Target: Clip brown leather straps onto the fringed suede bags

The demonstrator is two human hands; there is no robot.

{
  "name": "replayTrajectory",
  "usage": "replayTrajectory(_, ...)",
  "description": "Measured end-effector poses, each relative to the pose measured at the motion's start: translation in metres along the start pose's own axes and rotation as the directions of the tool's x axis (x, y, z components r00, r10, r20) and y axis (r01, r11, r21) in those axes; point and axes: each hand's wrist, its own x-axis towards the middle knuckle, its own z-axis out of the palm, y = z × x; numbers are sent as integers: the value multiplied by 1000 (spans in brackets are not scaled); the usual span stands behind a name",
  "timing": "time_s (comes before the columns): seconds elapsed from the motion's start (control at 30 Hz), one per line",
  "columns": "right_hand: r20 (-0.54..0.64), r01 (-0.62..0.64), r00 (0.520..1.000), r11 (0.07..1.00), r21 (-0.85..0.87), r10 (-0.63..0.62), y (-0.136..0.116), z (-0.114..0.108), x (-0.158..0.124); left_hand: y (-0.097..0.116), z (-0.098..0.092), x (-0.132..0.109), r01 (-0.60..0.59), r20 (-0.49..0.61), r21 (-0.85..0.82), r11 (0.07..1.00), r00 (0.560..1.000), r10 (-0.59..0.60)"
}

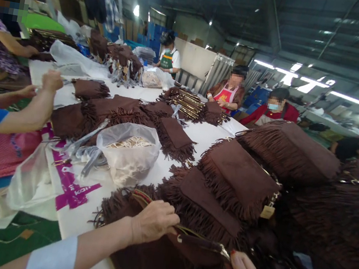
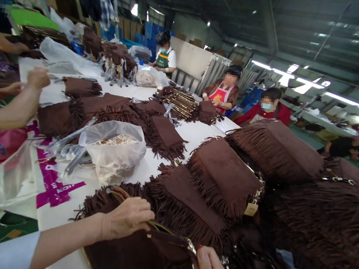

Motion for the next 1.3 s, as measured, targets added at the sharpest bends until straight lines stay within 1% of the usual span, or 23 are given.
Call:
replayTrajectory(0.03,-93,106,988,983,-151,-120,2,-3,-2,2,0,3,-33,-4,26,999,999,33)
replayTrajectory(0.07,-136,213,955,929,-304,-263,3,-5,-4,5,-2,6,-66,-19,49,997,998,67)
replayTrajectory(0.1,-125,311,908,842,-441,-401,6,-8,-6,9,-5,9,-94,-32,69,993,995,97)
replayTrajectory(0.13,-66,400,854,733,-550,-516,8,-9,-8,13,-9,12,-111,-40,84,990,993,115)
replayTrajectory(0.2,87,519,757,515,-682,-647,14,-10,-12,20,-17,18,-129,-39,102,986,990,133)
replayTrajectory(0.23,122,539,719,437,-721,-684,16,-9,-14,23,-20,21,-137,-32,104,985,990,141)
replayTrajectory(0.27,124,544,688,395,-740,-715,19,-8,-15,26,-23,23,-146,-23,105,984,989,149)
replayTrajectory(0.3,100,545,672,399,-738,-734,21,-6,-17,28,-25,24,-155,-14,104,982,987,157)
replayTrajectory(0.33,49,536,677,447,-716,-734,22,-4,-19,29,-27,24,-165,-9,103,981,986,167)
replayTrajectory(0.37,-35,504,703,533,-680,-710,22,-2,-22,30,-28,24,-176,-8,102,979,984,177)
replayTrajectory(0.43,-235,366,786,737,-568,-572,20,1,-27,30,-30,22,-192,-16,94,977,981,194)
replayTrajectory(0.47,-333,272,815,820,-504,-475,18,2,-30,29,-31,21,-198,-27,89,976,979,201)
replayTrajectory(0.5,-412,191,823,874,-447,-390,17,4,-32,29,-31,20,-204,-39,85,975,977,208)
replayTrajectory(0.57,-483,121,823,924,-364,-298,16,5,-35,28,-31,16,-215,-58,77,974,974,219)
replayTrajectory(0.63,-514,110,814,941,-319,-270,17,6,-37,27,-30,13,-224,-69,66,972,971,228)
replayTrajectory(0.77,-608,-1,775,963,-271,-171,22,6,-38,25,-25,7,-222,-75,39,974,972,225)
replayTrajectory(0.83,-609,-29,782,968,-250,-134,20,8,-40,23,-24,6,-219,-78,38,975,972,222)
replayTrajectory(0.93,-552,12,823,975,-220,-135,12,11,-41,21,-23,9,-227,-84,49,973,970,230)
replayTrajectory(1.0,-524,37,844,986,-163,-118,8,11,-41,19,-23,11,-236,-81,52,970,968,240)
replayTrajectory(1.1,-495,16,868,998,-69,-48,8,5,-42,15,-24,15,-256,-64,59,965,963,260)
replayTrajectory(1.2,-457,-30,890,997,-74,-7,16,0,-46,5,-24,19,-311,4,54,949,950,311)
replayTrajectory(1.27,-449,-58,893,996,-64,23,20,1,-51,-4,-22,21,-340,82,32,940,938,337)
replayTrajectory(1.3,-453,-77,889,997,-21,59,21,5,-55,-9,-20,23,-344,122,22,939,933,339)
